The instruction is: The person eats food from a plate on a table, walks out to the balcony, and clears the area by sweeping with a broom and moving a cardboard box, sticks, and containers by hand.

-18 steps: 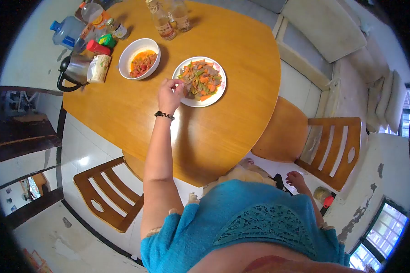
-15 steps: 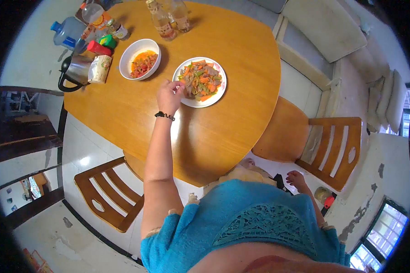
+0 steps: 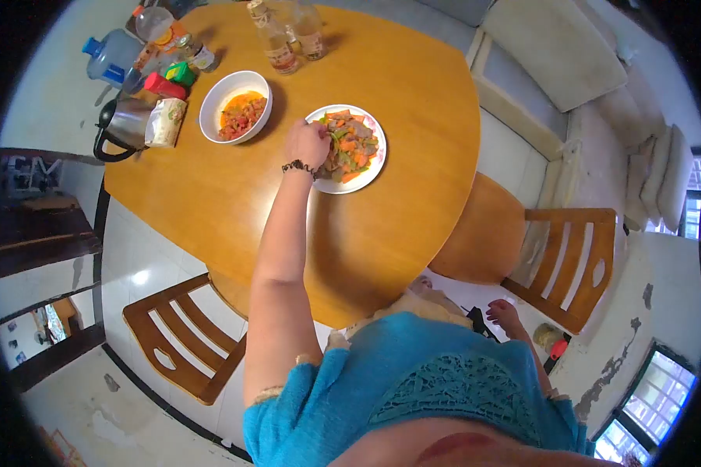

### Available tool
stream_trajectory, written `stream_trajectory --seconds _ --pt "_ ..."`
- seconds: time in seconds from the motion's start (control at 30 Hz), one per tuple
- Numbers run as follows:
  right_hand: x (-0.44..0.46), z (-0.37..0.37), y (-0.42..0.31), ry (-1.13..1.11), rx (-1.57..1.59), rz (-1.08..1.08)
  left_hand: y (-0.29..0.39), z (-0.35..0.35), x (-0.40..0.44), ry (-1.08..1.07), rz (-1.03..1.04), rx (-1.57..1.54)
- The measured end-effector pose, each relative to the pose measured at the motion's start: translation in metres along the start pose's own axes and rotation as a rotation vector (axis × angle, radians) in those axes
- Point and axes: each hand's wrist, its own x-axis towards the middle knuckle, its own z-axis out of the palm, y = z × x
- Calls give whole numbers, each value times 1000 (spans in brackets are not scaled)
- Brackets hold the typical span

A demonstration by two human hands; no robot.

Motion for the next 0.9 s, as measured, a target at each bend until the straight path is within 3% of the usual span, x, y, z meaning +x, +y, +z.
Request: stream_trajectory --seconds 0.17,0.27,0.37,0.6,0.9 --pt "1 3 6 -8 -23 -31 -11 3 12 -79 57 31" --pt "5 7 13 -27 22 -29 -8 -16 7 -112 -55 16" --pt "6 8 14 -30 16 -32 -7 -24 -1 -86 -9 -105" --pt "10 12 11 -16 -50 -46 -10 -7 7 -81 119 44" --pt "6 15 13 -33 -20 1 -36 -17 -8 -65 -83 -170"
